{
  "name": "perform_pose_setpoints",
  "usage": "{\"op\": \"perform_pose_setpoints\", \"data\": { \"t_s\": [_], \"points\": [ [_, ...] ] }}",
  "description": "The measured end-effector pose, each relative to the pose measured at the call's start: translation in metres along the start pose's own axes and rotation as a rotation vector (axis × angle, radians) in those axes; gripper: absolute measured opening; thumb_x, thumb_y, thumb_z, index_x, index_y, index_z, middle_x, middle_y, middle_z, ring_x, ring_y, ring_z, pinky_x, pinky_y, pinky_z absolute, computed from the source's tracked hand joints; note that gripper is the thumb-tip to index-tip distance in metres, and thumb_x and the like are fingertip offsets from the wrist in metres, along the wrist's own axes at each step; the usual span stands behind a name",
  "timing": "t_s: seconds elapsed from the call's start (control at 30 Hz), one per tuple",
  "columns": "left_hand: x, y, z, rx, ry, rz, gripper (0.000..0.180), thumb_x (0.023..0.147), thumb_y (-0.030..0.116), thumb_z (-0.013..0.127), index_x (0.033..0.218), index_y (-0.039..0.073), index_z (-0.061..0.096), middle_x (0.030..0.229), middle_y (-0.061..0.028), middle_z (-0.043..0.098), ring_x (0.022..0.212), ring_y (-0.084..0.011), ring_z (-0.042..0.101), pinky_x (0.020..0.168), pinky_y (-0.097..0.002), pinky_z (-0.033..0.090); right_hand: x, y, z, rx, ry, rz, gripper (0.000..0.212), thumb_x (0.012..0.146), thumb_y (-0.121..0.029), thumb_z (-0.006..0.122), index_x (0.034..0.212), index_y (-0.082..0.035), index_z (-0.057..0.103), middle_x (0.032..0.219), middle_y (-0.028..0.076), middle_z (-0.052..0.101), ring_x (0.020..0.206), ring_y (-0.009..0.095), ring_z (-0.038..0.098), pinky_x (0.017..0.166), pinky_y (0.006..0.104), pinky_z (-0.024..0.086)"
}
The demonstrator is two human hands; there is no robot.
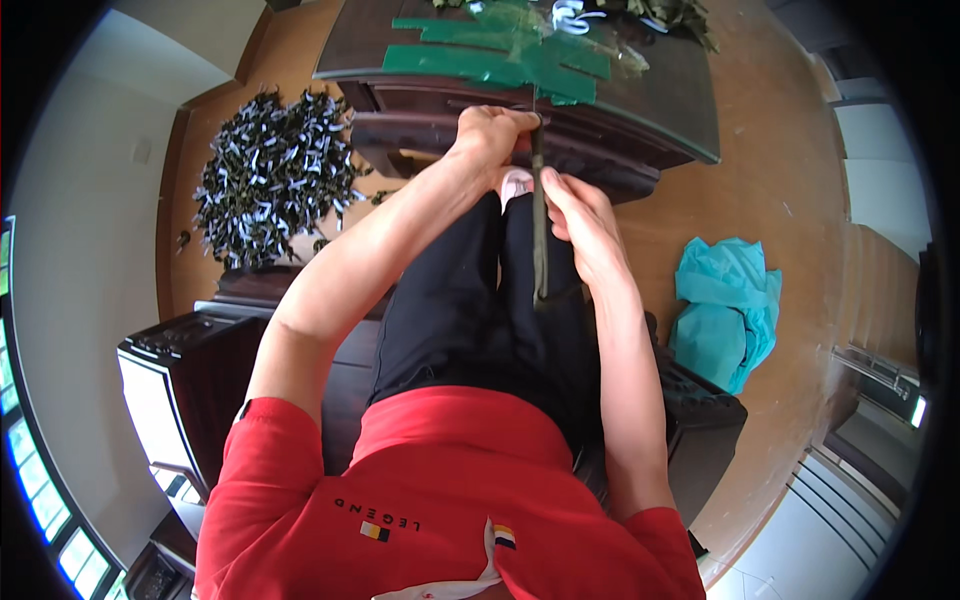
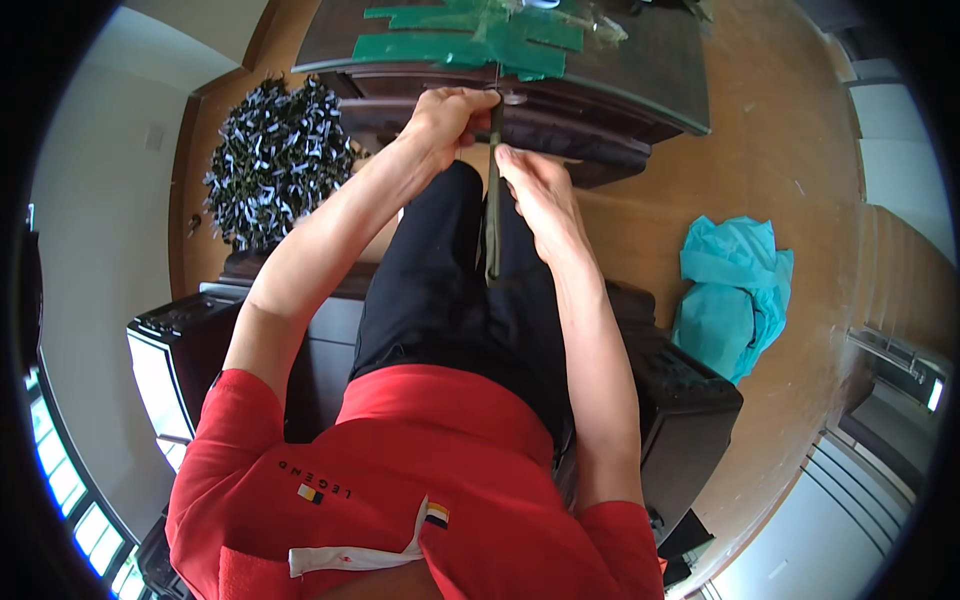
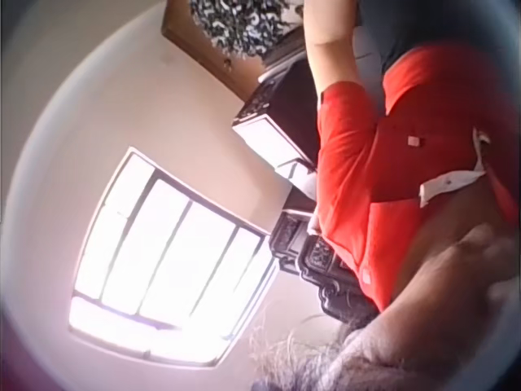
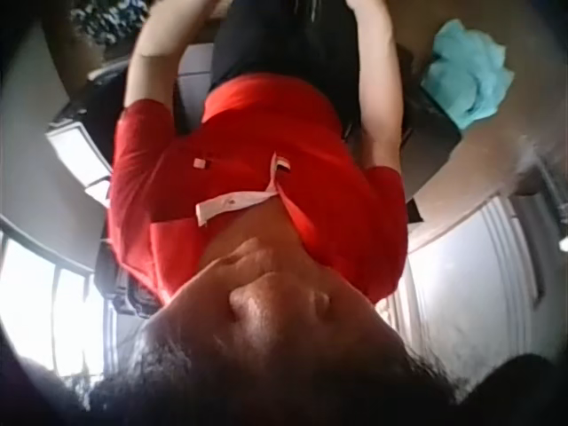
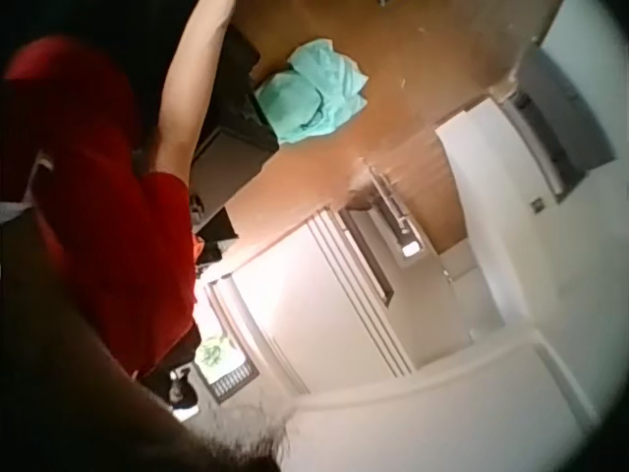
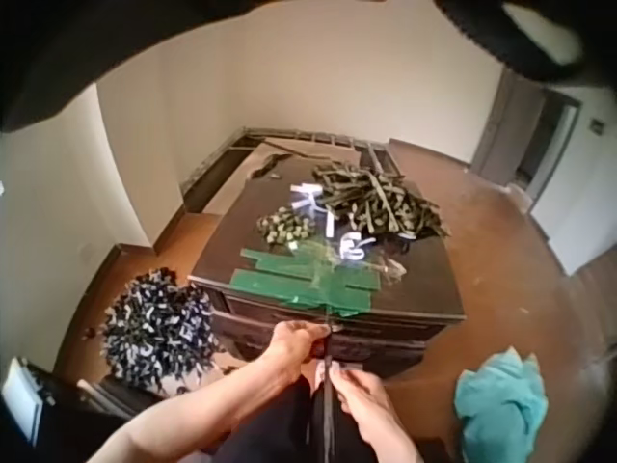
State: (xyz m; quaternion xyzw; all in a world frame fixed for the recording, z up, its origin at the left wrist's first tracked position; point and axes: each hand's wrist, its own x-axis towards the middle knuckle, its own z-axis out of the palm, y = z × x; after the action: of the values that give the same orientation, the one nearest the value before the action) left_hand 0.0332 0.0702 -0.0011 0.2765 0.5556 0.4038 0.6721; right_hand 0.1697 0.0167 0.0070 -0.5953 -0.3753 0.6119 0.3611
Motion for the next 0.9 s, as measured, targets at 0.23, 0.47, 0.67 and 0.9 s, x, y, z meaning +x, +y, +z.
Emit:
{"op": "perform_pose_setpoints", "data": {
  "t_s": [0.23,0.47,0.67,0.9],
  "points": [
    [0.056,0.026,0.015,-0.077,0.157,0.075,0.012,0.079,0.013,0.071,0.077,0.004,0.063,0.066,-0.0023,0.057,0.051,-0.0081,0.046,0.045,-0.0202,0.034,0.052,-0.016,-0.007,-0.047,-0.176,-0.072,0.027,0.088,-0.031,0.065,0.089,-0.004,0.065,0.062,-0.007,0.043,0.049,0.000,0.029,0.043,0.0155,0.019],
    [0.069,0.043,0.004,-0.111,0.197,0.081,0.015,0.079,0.012,0.072,0.072,0.005,0.061,0.064,-0.0023,0.056,0.049,-0.0081,0.045,0.044,-0.0199,0.033,0.058,-0.041,0.004,0.106,-0.124,0.042,0.033,0.088,-0.039,0.064,0.073,-0.010,0.058,0.059,-0.006,0.043,0.044,0.001,0.027,0.039,0.0165,0.016],
    [0.092,0.019,-0.008,-0.155,0.222,0.123,0.016,0.080,0.011,0.069,0.070,0.001,0.060,0.068,-0.0077,0.061,0.055,-0.0153,0.052,0.052,-0.0256,0.045,0.039,-0.035,0.016,-0.115,-0.391,0.102,0.021,0.091,-0.025,0.059,0.081,-0.008,0.064,0.053,-0.010,0.038,0.043,0.000,0.027,0.038,0.0174,0.016],
    [-0.025,0.021,-0.031,0.286,-0.258,-0.199,0.032,0.090,0.035,0.056,0.080,0.005,0.065,0.061,-0.0006,0.049,0.050,-0.0107,0.042,0.042,-0.0241,0.032,0.107,-0.052,0.001,0.083,-0.258,-0.044,0.019,0.090,-0.021,0.060,0.088,-0.002,0.066,0.056,-0.008,0.040,0.043,0.000,0.025,0.039,0.0160,0.016]
  ]
}}
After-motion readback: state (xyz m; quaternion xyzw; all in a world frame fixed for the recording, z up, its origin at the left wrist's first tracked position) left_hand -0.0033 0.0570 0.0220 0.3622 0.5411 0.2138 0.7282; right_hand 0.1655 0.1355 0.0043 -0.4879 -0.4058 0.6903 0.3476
